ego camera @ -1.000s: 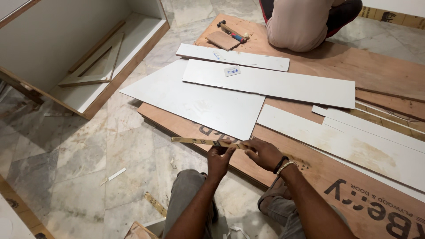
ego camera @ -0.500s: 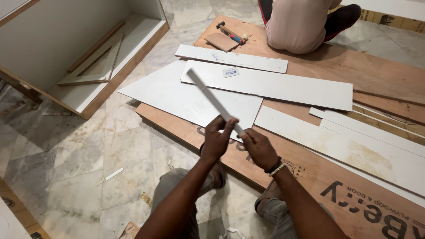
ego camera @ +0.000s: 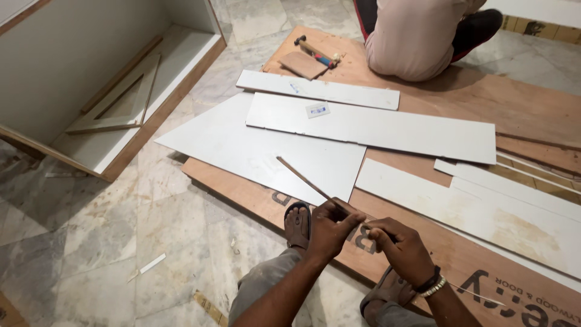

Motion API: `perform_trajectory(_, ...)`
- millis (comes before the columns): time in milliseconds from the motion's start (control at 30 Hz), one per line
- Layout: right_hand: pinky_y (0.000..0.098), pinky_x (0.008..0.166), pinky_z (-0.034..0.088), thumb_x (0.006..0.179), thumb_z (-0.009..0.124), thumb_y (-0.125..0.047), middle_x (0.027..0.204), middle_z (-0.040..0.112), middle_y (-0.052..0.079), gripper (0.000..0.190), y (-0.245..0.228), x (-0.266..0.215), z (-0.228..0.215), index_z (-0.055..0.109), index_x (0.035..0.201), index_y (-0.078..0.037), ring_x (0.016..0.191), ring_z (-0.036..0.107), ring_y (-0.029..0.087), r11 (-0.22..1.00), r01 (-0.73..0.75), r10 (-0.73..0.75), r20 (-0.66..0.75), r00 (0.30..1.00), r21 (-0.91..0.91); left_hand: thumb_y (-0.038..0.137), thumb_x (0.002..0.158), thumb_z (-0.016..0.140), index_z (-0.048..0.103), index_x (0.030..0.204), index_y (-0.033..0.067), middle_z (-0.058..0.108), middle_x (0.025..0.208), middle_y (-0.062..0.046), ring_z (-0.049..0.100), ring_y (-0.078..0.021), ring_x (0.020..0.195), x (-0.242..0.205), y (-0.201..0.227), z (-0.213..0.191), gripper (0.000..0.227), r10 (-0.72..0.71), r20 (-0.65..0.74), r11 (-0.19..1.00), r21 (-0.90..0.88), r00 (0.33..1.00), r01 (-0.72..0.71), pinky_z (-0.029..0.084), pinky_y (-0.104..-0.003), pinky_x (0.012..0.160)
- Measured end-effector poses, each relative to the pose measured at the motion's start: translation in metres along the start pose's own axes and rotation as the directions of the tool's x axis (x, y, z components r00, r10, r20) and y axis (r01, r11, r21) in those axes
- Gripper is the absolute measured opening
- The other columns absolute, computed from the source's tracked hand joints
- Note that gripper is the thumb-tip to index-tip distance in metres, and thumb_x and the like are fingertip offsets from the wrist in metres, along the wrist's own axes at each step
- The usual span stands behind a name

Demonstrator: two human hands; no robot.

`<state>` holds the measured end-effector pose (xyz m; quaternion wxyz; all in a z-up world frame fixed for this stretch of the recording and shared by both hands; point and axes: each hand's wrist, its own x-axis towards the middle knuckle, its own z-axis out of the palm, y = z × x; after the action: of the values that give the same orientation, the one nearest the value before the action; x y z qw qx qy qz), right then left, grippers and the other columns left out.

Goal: The person sits on the floor and applies a thin strip of edge banding to the edge of a wooden board. They use a measuring tape to check dimensions and then carefully align and press the banding onto the wood edge.

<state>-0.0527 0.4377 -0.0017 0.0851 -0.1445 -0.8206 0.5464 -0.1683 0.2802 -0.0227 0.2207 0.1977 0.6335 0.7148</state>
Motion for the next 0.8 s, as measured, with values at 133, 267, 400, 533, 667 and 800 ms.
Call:
perform_trajectory(133,0.0278,0.058,0.056,0.1,0.055,-0.039,0.07,0.074,0.004,0.043,0.008,0.002,0.006,0.077,0.099,-0.003,0.062,0.067,0.01,0.99,-0.131,0.128,0.057,0.99,0.059,0.027,0.102,0.076,0.074,0.106,0.0002,0.073,0.091,-0.012,0.068,-0.018,0.087,-0.006,0.008,0.0,0.027,0.004,0.001,0.997,0.078,1.0,-0.004,0.057,-0.032,0.081)
perform_trajectory(267,0.0294,0.055,0.052,0.1,0.055,-0.04,0.066,0.069,0.005,0.043,0.015,0.002,0.003,0.077,0.102,-0.004,0.058,0.061,0.012,0.976,-0.215,0.214,0.031,0.976,0.025,0.025,0.103,0.064,0.068,0.123,0.0041,0.077,0.107,-0.007,0.073,-0.0133,0.104,-0.011,0.029,0.003,0.029,0.152,-0.011,0.987,-0.039,0.988,-0.153,0.058,-0.03,0.092)
perform_trajectory(400,0.029,0.056,0.052,0.099,0.054,-0.042,0.065,0.069,0.005,0.044,0.019,0.001,0.001,0.076,0.104,-0.005,0.058,0.062,0.012,0.978,-0.2,0.199,0.03,0.98,0.061,0.022,0.105,0.059,0.064,0.13,0.0019,0.076,0.111,-0.008,0.072,-0.0143,0.103,-0.015,0.04,0.007,0.032,0.204,0.045,0.979,0.002,0.978,-0.205,0.058,-0.031,0.091)
perform_trajectory(533,0.0288,0.058,0.054,0.1,0.052,-0.044,0.065,0.069,0.004,0.047,0.021,0.0,0.004,0.075,0.101,-0.004,0.059,0.063,0.012,0.981,-0.174,0.171,0.04,0.984,0.09,0.024,0.107,0.056,0.065,0.13,0.0006,0.077,0.111,-0.007,0.072,-0.0145,0.1,-0.016,0.036,0.012,0.034,0.188,0.103,0.981,0.037,0.977,-0.193,0.058,-0.032,0.09)
perform_trajectory(667,0.0293,0.058,0.054,0.1,0.051,-0.045,0.065,0.069,0.004,0.047,0.02,-0.001,0.004,0.075,0.101,-0.005,0.06,0.065,0.012,0.987,-0.156,0.156,0.026,0.987,0.033,0.025,0.107,0.057,0.066,0.13,-0.0002,0.077,0.11,-0.008,0.072,-0.0152,0.103,-0.014,0.03,0.012,0.035,0.172,0.107,0.983,0.045,0.979,-0.178,0.059,-0.033,0.092)
perform_trajectory(800,0.0297,0.058,0.054,0.1,0.051,-0.046,0.065,0.069,0.004,0.047,0.021,-0.002,0.002,0.076,0.102,-0.006,0.06,0.064,0.012,0.987,-0.16,0.159,0.027,0.987,0.028,0.023,0.105,0.058,0.063,0.133,0.0003,0.076,0.111,-0.008,0.073,-0.0158,0.105,-0.015,0.029,0.011,0.037,0.139,0.143,0.989,0.031,0.98,-0.145,0.06,-0.034,0.094)
